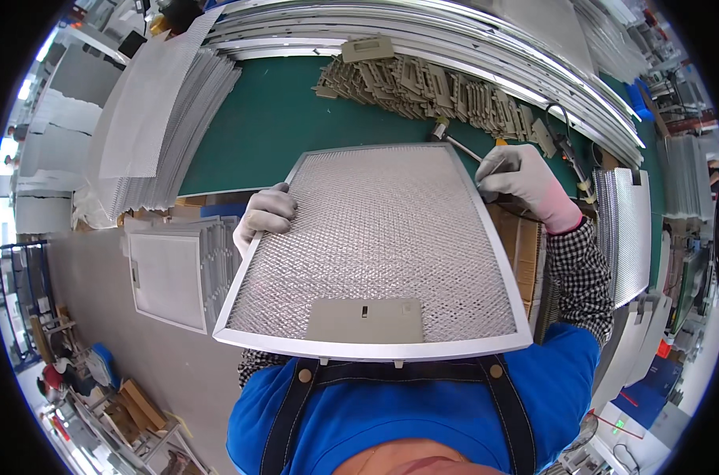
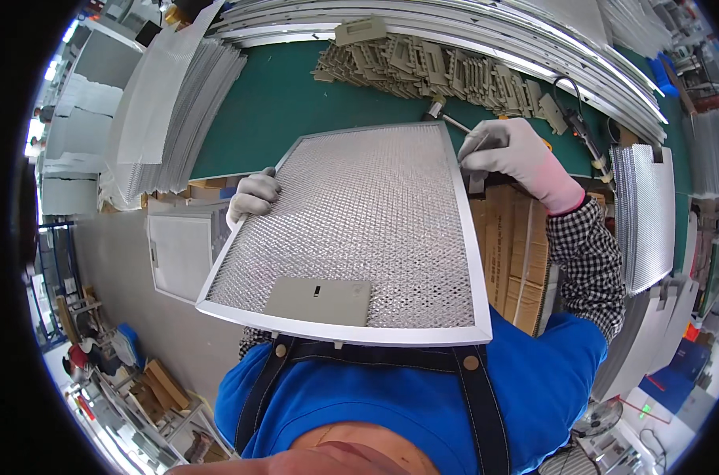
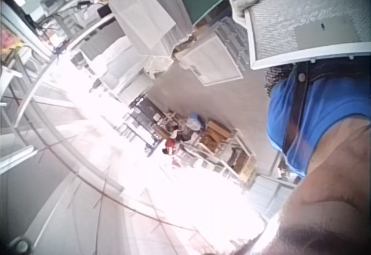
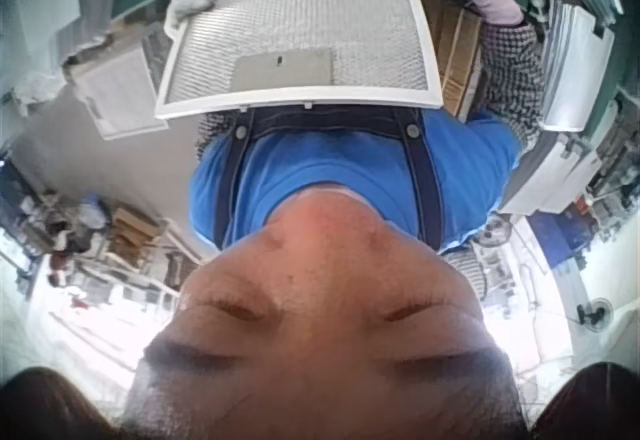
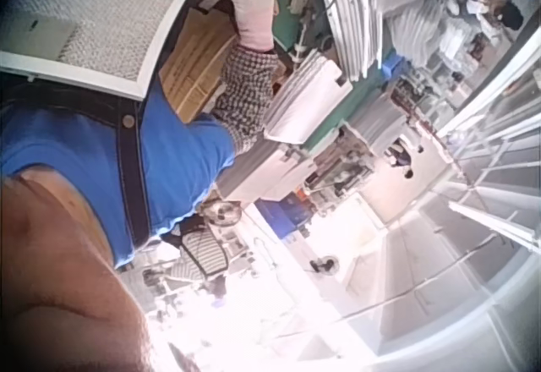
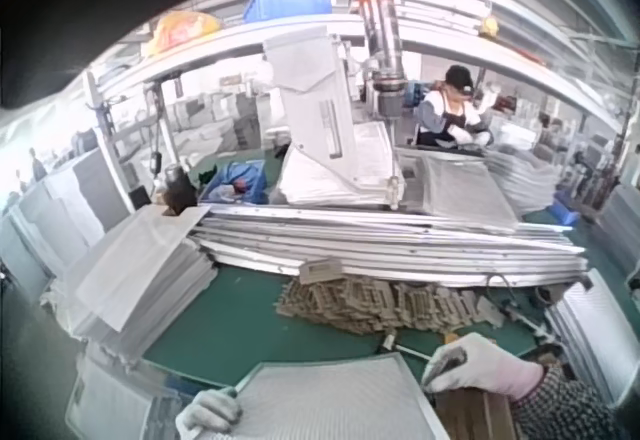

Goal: The person assembles air filters by placing a mesh screen into a white frame and securing it with a hammer and small metal clips. They repeatedly pick up frames and screens, align them, and hammer the clips into place before stacking the finished units.

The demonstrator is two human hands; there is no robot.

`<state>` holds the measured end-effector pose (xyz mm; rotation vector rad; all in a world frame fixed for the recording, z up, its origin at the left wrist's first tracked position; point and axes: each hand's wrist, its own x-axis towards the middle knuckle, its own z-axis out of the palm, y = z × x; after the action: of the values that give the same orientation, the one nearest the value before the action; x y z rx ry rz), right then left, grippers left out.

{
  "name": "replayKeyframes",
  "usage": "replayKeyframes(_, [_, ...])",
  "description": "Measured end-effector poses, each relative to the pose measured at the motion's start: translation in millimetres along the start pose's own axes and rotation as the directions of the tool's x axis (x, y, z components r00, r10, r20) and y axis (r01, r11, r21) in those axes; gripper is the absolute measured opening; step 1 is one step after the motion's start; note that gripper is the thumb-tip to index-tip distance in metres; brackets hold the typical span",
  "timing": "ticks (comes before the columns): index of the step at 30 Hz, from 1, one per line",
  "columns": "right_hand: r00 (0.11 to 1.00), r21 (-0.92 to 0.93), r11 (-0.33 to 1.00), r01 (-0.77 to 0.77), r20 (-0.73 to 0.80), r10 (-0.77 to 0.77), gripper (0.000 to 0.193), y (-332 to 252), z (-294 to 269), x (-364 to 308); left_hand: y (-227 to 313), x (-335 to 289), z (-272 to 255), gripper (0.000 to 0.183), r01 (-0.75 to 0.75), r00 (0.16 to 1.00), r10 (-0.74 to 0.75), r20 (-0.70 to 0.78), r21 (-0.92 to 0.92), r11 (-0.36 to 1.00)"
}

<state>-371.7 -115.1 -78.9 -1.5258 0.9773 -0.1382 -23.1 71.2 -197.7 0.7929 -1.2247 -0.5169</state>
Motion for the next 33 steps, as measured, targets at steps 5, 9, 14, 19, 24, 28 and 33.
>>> replayKeyframes(5, [0.891, 0.136, 0.896, 0.423, -0.242, -0.384, 0.015, 6.5, 6.3, 28.6, 1.6, -2.3, 6.9, 0.025, -0.028, 1.0, 0.028, -0.004, -0.077, 0.997])
replayKeyframes(9, [0.923, -0.096, 0.956, 0.276, -0.252, -0.291, 0.026, 10.8, -3.4, 58.0, 0.6, 3.8, -0.3, 0.029, -0.049, 0.998, 0.055, 0.039, -0.14, 0.989])
replayKeyframes(14, [0.771, -0.87, 0.29, 0.4, 0.148, -0.619, 0.032, 15.6, 50.8, 83.4, 6.1, 8.3, -10.2, 0.028, -0.018, 0.984, 0.05, 0.173, -0.181, 0.983])
replayKeyframes(19, [0.864, -0.74, 0.535, 0.408, 0.124, -0.488, 0.026, 27.0, 87.8, 115.9, 10.2, 7.7, -10.8, 0.027, 0.022, 0.984, 0.004, 0.179, -0.138, 0.99])
replayKeyframes(24, [0.827, -0.81, 0.376, 0.449, 0.218, -0.519, 0.019, 18.1, 98.3, 129.3, 8.2, 9.9, -12.9, 0.024, 0.014, 0.979, 0.014, 0.205, -0.134, 0.991])
replayKeyframes(28, [0.848, -0.835, 0.36, 0.416, 0.214, -0.485, 0.015, 17.0, 95.0, 126.6, 9.7, 8.4, -13.1, 0.023, 0.038, 0.981, -0.012, 0.195, -0.131, 0.991])
replayKeyframes(33, [0.859, -0.844, 0.363, 0.394, 0.199, -0.471, 0.015, 24.8, 94.1, 125.5, 10.1, 8.7, -10.4, 0.023, 0.04, 0.983, -0.014, 0.183, -0.139, 0.99])
